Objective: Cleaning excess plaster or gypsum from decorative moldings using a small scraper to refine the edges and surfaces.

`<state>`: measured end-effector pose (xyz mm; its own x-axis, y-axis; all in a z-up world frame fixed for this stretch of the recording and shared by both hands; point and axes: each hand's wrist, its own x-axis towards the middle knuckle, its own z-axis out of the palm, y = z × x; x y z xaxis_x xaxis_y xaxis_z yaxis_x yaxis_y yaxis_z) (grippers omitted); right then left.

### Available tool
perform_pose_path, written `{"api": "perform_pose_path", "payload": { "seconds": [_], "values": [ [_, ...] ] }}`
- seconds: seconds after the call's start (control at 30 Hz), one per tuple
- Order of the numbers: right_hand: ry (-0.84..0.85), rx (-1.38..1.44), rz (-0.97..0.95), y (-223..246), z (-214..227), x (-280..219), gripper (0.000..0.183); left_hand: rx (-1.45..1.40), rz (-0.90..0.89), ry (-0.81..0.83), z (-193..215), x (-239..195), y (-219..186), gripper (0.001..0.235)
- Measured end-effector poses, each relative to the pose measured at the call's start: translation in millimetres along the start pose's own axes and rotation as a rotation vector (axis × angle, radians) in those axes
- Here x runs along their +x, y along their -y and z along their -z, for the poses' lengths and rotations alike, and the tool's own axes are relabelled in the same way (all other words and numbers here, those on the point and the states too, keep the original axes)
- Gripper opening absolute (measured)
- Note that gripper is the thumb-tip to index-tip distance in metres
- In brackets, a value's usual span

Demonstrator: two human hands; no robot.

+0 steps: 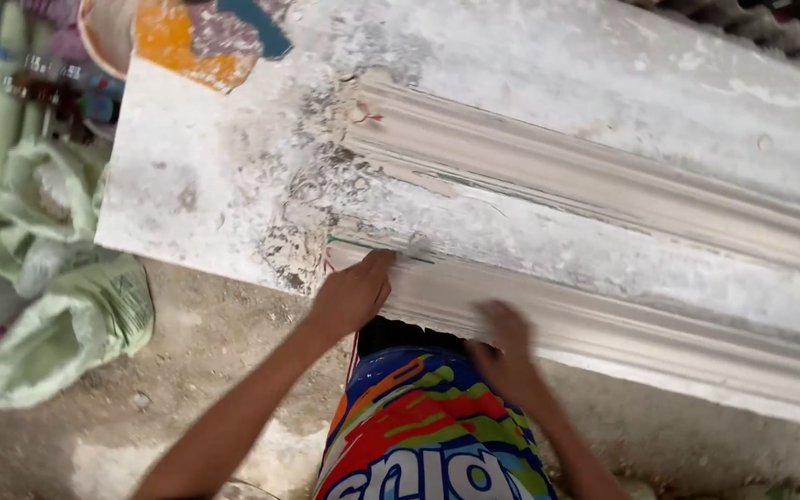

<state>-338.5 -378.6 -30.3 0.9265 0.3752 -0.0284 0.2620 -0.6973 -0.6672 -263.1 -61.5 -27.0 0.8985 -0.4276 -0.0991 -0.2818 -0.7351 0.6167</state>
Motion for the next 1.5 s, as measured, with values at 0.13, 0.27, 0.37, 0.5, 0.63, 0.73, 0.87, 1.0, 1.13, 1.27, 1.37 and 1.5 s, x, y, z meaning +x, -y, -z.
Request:
{"api": "perform_pose_path", "payload": {
  "seconds": [0.13,0.27,0.37,0.5,0.63,0.73,0.87,1.0,1.13,1.27,1.37,1.5],
  "values": [
    [-0.425,-0.468,-0.237,-132,42,-87,0.064,0.501,-0.404,0.361,0,41,28,0.061],
    [-0.274,-0.167,-1.272,-136,112,-116,0.125,0.707,-0.718,0.477,9,72,46,0.048],
    [-0.185,-0.015,-1.389,-159,127,-125,0.133,0.808,-0.940,0.351,16,79,78,0.052],
    [-0.166,0.011,-1.310,-159,123,-124,0.132,0.554,-0.800,0.455,-20,106,28,0.051],
    [-0.233,0.017,-1.373,-116,143,-101,0.126,0.590,-0.665,0.626,-68,150,-70,0.049],
    [-0.245,0.056,-1.400,-110,143,-96,0.126,0.582,-0.482,0.893,-36,155,-55,0.045],
    [-0.266,0.015,-1.347,-122,133,-104,0.125,0.622,-0.888,0.625,-59,150,-47,0.050],
    [-0.496,-0.124,-1.083,-153,101,-132,0.124,0.661,-0.971,0.363,-138,184,-146,0.041],
    [-0.606,-0.169,-1.060,-150,99,-129,0.130,0.503,-0.796,0.505,-234,235,-218,0.050],
    [-0.600,-0.210,-1.023,-149,81,-142,0.131,0.647,-1.050,0.577,-188,235,-230,0.044],
    [-0.692,-0.220,-0.916,-167,78,-140,0.127,0.734,-1.051,0.589,-198,256,-281,0.044],
    [-0.660,-0.181,-0.752,-157,95,-156,0.103,0.675,-1.043,0.487,-322,293,-360,0.032]
  ]
}}
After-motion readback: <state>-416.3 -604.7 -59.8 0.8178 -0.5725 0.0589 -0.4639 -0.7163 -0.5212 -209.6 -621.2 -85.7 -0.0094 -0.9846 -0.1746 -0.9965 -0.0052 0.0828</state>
